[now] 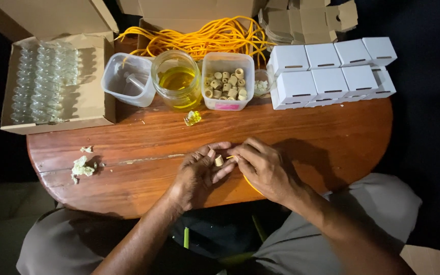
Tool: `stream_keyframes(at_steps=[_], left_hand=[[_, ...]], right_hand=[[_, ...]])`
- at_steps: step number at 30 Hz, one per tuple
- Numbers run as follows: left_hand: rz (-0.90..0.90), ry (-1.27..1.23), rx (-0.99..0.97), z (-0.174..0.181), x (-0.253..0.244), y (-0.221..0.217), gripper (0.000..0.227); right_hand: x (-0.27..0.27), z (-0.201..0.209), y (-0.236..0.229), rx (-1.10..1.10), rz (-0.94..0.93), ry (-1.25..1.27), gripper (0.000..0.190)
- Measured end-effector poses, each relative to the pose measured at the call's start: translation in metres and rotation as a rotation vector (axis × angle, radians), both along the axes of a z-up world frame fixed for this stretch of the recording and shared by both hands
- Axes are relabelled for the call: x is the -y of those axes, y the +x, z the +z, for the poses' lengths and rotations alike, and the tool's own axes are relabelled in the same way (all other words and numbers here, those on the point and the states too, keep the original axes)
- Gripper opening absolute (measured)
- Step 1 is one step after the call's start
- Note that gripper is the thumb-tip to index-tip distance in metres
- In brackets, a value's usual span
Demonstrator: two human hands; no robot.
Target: Assembling perfume bottle components by filling them with liquid using a syringe and threading cords through wooden beads.
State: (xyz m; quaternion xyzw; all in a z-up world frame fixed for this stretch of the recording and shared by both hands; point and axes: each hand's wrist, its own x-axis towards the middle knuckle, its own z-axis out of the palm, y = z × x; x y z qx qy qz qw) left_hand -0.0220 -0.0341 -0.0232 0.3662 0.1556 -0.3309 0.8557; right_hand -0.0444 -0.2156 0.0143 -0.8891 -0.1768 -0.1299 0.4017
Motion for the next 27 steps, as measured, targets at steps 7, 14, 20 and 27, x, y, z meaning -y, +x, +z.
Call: stream_keyframes(at_steps=[7, 14, 20, 27], left_hand=[[-0.063, -0.069, 0.106, -0.011, -0.001, -0.002, 0.051], [-0.04, -0.208, 0.138, 0.013, 0.0, -0.002, 0.062], [0.047, -0.116, 0.106, -0.002, 0.005, -0.006, 0.051], [0.039, -0.117, 0.039, -0.014, 0.005, -0.008, 0.043]], right_hand=[[0.001, 0.013, -0.003, 0.064, 0.005, -0.051, 0.007], [-0.005, 0.026, -0.004, 0.135, 0.012, -0.075, 0.008], [-0.01, 0.027, -0.009, 0.21, 0.15, -0.016, 0.008], [-0.012, -0.01, -0.014, 0.326, 0.142, -0.059, 0.011]])
